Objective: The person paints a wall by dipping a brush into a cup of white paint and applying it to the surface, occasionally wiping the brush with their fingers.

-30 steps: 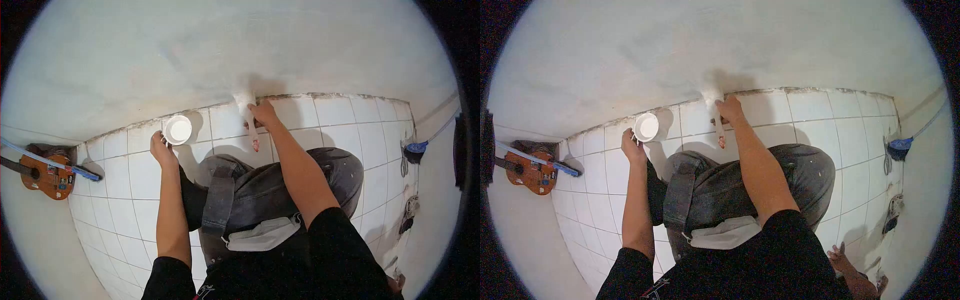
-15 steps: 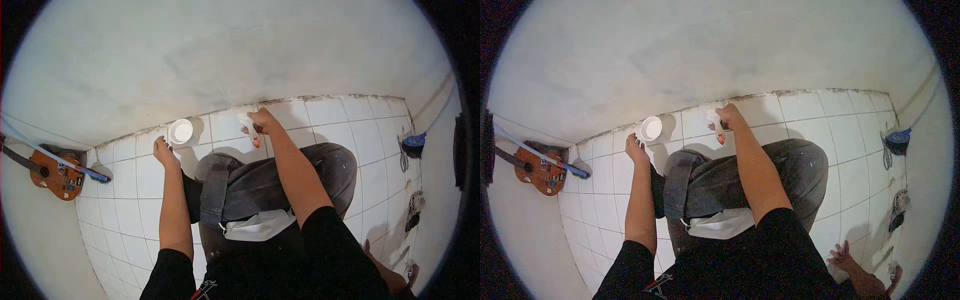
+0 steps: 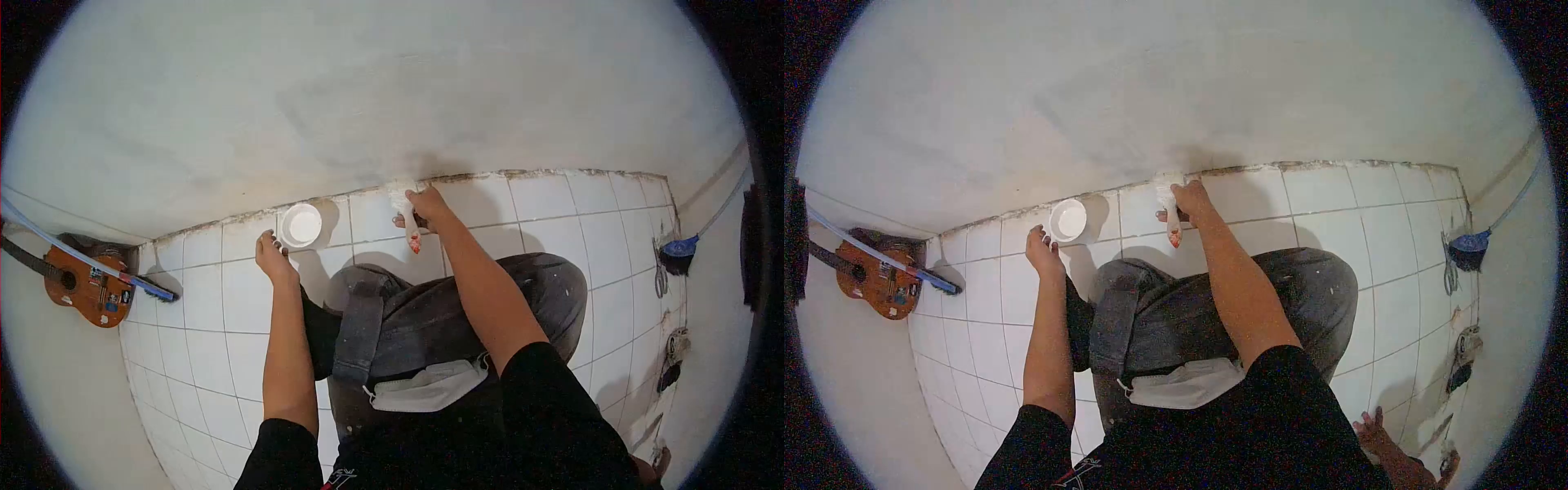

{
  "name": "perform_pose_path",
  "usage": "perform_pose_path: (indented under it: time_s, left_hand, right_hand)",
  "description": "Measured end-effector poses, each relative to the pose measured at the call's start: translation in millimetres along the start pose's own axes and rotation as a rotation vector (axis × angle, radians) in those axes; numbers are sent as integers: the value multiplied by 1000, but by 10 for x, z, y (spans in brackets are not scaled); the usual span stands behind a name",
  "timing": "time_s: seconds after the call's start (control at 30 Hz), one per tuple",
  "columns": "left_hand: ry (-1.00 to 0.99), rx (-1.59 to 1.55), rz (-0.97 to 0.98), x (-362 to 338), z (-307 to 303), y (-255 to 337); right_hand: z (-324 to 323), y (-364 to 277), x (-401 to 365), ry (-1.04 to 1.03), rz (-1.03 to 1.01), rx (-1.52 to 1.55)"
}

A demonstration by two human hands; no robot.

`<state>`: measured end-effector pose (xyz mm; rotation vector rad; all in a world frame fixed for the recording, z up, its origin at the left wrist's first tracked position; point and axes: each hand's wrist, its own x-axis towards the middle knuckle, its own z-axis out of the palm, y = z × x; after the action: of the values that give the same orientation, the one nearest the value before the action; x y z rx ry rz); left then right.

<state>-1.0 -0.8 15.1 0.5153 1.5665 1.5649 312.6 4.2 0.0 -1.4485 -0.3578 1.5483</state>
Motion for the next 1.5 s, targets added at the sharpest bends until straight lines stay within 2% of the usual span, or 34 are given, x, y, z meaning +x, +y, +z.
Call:
perform_pose_path:
  time_s: [0.03,0.1,0.13,0.17,0.23,0.27,0.37,0.43,0.53,0.57,0.63,0.73,0.87,0.93,1.03,1.1,1.17,1.27,1.37,1.43,1.5]
  left_hand:
    - [0,1,-1,20,17,-11]
    - [-11,11,-15,24,44,-26]
    - [-43,18,3,8,49,-36]
    - [-47,17,3,14,45,-49]
    - [-51,16,-1,20,43,-45]
    - [-54,11,2,12,39,-41]
    - [-37,36,13,-31,13,6]
    - [1,53,27,14,-18,-33]
    - [18,74,38,-15,-38,7]
    - [28,67,34,-33,-53,-2]
    - [18,21,108,-52,-7,-1]
    - [32,3,126,-67,4,15]
    - [-4,-7,101,26,-72,-65]
    - [-27,-5,85,44,-46,-62]
    - [16,12,83,-25,-23,-15]
    - [24,6,55,-43,-9,4]
    - [28,-4,32,-17,30,-4]
    - [-9,-10,28,13,23,-53]
    - [-53,7,7,38,10,-83]
    - [-44,21,-9,34,12,-59]
    - [-54,24,9,-9,-21,-63]
  right_hand:
    - [-4,16,74,0,1,0]
    - [-51,170,335,3,-52,-238]
    - [-171,462,779,-34,-209,-383]
    - [-196,537,925,-31,-211,-382]
    - [-181,504,968,12,-415,-355]
    - [-192,492,968,13,-422,-355]
    - [-71,142,413,71,-361,-366]
    - [44,-156,-99,-59,-248,-89]
    - [51,-325,-381,-84,-312,-91]
    - [-7,-289,-304,-91,-311,-102]
    - [-118,-223,-118,-134,-484,-416]
    - [-107,-346,-511,-212,-381,-288]
    - [-187,-262,-365,-161,-307,-371]
    - [-234,-185,-86,-23,-466,-614]
    - [-267,-108,133,96,-514,-568]
    - [-286,-113,178,72,-518,-609]
    - [-226,-129,178,226,-485,-687]
    - [-228,-86,219,282,-466,-751]
    - [-218,-84,180,285,-349,-748]
    - [-349,159,568,280,-364,-797]
    - [-393,245,748,168,-244,-600]
